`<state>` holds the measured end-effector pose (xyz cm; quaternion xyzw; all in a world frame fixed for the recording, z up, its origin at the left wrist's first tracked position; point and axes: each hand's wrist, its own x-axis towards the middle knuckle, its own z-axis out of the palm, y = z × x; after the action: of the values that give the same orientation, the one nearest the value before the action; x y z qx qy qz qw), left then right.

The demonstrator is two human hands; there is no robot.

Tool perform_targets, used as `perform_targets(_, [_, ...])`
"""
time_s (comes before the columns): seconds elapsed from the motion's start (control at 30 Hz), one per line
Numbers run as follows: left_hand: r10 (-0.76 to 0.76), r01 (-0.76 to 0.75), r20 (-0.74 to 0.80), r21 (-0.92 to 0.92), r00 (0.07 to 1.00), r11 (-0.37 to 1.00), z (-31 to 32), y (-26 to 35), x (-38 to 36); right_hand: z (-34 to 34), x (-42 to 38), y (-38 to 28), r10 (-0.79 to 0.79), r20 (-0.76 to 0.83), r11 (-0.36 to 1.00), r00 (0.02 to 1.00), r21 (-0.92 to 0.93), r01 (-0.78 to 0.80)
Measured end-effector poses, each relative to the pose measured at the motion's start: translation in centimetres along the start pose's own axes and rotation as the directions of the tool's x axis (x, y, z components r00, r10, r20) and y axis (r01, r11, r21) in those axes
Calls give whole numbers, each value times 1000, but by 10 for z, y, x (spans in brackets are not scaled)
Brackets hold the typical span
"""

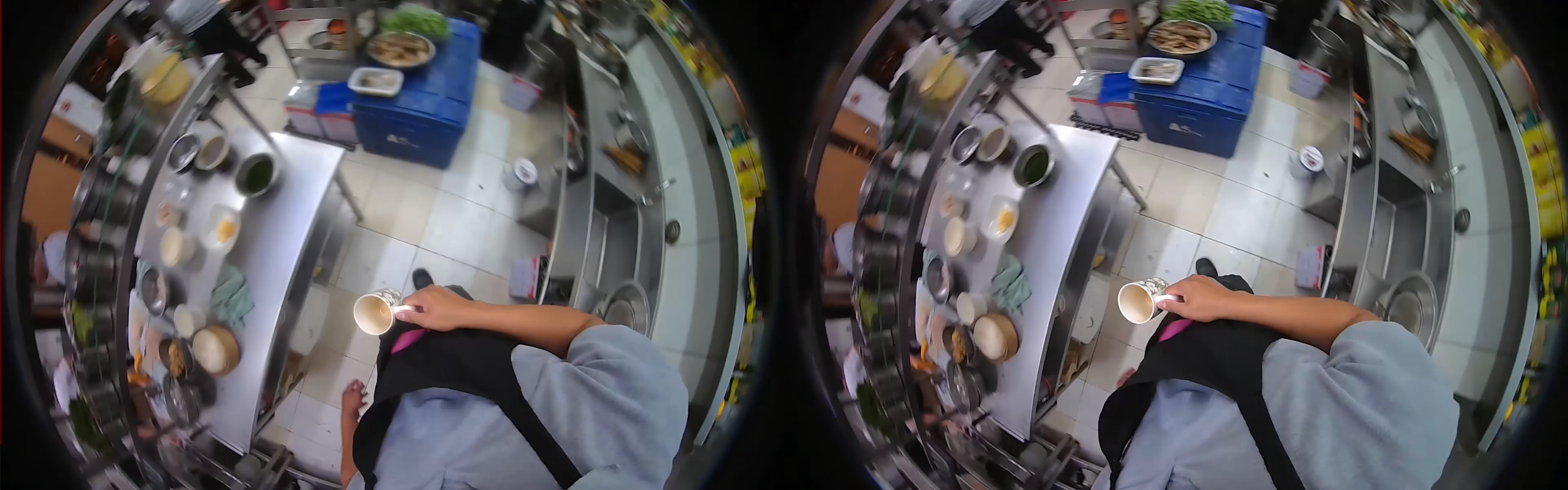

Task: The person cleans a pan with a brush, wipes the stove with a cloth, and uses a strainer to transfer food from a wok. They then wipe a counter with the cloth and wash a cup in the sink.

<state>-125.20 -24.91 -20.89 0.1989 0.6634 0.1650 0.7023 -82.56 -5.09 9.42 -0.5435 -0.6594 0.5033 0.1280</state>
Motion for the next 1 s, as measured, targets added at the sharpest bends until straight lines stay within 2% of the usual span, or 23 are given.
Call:
perform_targets(0.03, [-10, 22, -33, 400, 999, 916, 23, 78, -13, 5, -5, 17, 20, -25, 999, 999, 27, -19])
perform_targets(0.07, [25, -32, 29, 266, 999, 963, 30, 111, -7, 7, -13, 26, 48, -53, 998, 997, 50, -46])
perform_targets(0.13, [79, -111, 131, 251, 988, 962, 71, 205, -23, 9, -23, 38, 86, -53, 979, 995, 189, -75])
perform_targets(0.17, [132, -185, 255, 196, 958, 963, 101, 253, -39, 8, -26, 42, 109, -79, 973, 991, 211, -90])
perform_targets(0.2, [186, -249, 371, 128, 910, 960, 132, 295, -52, 6, -28, 47, 55, -114, 968, 992, 251, -25])
perform_targets(0.23, [173, -251, 394, 155, 903, 956, 161, 325, -56, 1, -28, 52, -2, -155, 958, 988, 282, 46])
perform_targets(0.3, [299, -349, 665, -61, 684, 935, 216, 371, -59, -20, -29, 60, -28, -222, 938, 975, 331, 102])
perform_targets(0.37, [245, -354, 743, -12, 623, 935, 269, 405, -50, -51, -30, 76, -70, -223, 922, 972, 357, 149])
perform_targets(0.43, [178, -359, 806, 45, 564, 932, 321, 429, -36, -80, -33, 95, -44, -271, 911, 962, 385, 150])
perform_targets(0.5, [164, -450, 799, 145, 579, 881, 373, 447, -23, -107, -35, 120, 27, -322, 950, 946, 303, 76])
perform_targets(0.53, [209, -506, 793, 141, 572, 851, 400, 453, -21, -119, -41, 132, 37, -349, 949, 936, 305, 77])
perform_targets(0.6, [185, -563, 821, 190, 540, 805, 448, 468, -9, -138, -56, 154, 54, -624, 982, 780, 176, 72])
perform_targets(0.7, [167, -642, 853, 229, 494, 732, 521, 477, -2, -173, -77, 184, 125, -707, 975, 696, 216, 45])
perform_targets(0.77, [55, -583, 879, 265, 473, 768, 567, 479, 4, -192, -97, 191, 176, -757, 966, 630, 255, 36])
perform_targets(0.83, [-18, -568, 908, 277, 418, 775, 611, 481, 5, -207, -119, 200, 358, -675, 908, 645, 413, -71])
perform_targets(0.9, [-188, -608, 927, 357, 325, 710, 653, 479, 10, -212, -138, 206, 390, -740, 899, 548, 434, -54])
perform_targets(0.97, [-296, -653, 923, 383, 245, 653, 694, 477, 12, -215, -156, 211, 532, -718, 832, 449, 541, -120])
perform_targets(1.0, [-369, -661, 909, 399, 194, 636, 715, 475, 9, -218, -164, 212, 618, -695, 780, 369, 602, -171])
